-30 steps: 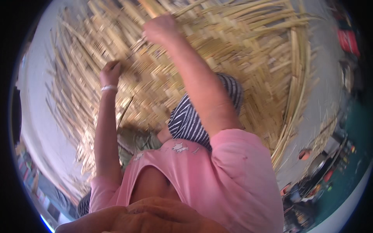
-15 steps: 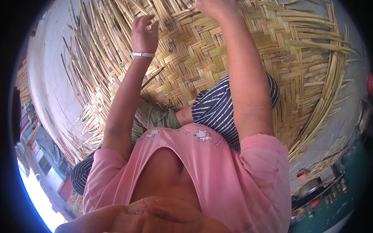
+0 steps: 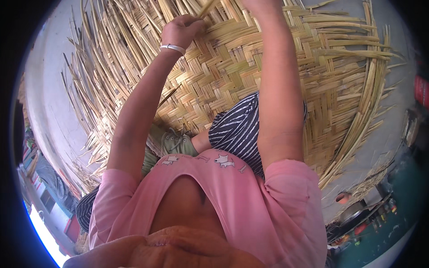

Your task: The person sits cross-legged on the floor and weaves thin dried palm strips into a large circular mat by hand. They repeatedly interlace the strips, adjust the weave, and occasionally pick up new strips to continue the pattern.

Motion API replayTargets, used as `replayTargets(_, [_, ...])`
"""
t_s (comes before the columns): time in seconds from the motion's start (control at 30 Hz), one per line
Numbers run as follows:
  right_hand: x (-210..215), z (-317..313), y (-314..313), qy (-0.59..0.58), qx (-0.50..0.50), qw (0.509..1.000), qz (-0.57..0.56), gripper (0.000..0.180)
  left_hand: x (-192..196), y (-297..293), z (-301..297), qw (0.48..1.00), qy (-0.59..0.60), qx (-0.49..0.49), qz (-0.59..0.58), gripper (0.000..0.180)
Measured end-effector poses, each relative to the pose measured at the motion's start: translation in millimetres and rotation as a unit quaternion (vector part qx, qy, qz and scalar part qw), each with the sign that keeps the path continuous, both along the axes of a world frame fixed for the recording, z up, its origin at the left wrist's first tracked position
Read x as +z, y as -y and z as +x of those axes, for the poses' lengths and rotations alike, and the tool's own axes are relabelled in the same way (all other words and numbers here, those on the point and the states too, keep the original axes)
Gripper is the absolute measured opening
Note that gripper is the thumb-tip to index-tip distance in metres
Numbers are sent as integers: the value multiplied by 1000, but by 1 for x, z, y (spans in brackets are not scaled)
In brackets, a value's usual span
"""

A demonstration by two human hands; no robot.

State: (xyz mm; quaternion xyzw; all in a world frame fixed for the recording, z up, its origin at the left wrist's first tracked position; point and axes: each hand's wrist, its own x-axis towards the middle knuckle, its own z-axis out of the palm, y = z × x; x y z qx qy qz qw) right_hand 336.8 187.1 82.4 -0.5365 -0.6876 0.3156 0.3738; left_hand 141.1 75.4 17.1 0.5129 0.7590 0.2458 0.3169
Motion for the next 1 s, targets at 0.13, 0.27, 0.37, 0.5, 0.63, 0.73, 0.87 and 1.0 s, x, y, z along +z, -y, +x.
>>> replayTargets(0.13, [-31, 16, -13, -86, -38, 993, -69, 22, -26, 2, 7, 992, -60, 87, 69, 38])
replayTargets(0.27, [-75, 1, -21, 128, 38, 990, 36, 27, -44, 2, 12, 985, -49, 150, 77, 36])
replayTargets(0.37, [-62, -27, -29, 304, 85, 949, -17, 27, -49, 3, 12, 983, -51, 147, 96, 35])
replayTargets(0.5, [-57, -58, -52, 424, 87, 894, -114, 30, -57, 3, 14, 981, -51, 138, 130, 33])
replayTargets(0.63, [-63, -62, -67, 372, 124, 916, -89, 37, -60, 4, 12, 980, -63, 127, 141, 31])
replayTargets(0.73, [-47, -56, -68, 261, 146, 940, -164, 38, -62, 6, 10, 978, -65, 123, 155, 31])
replayTargets(0.87, [-71, -46, -80, -14, 148, 942, -302, 31, -60, 5, 12, 973, -30, 132, 185, 28])
replayTargets(1.0, [-66, -39, -84, 100, 167, 946, -261, 25, -57, 7, 12, 982, -48, 116, 145, 31])
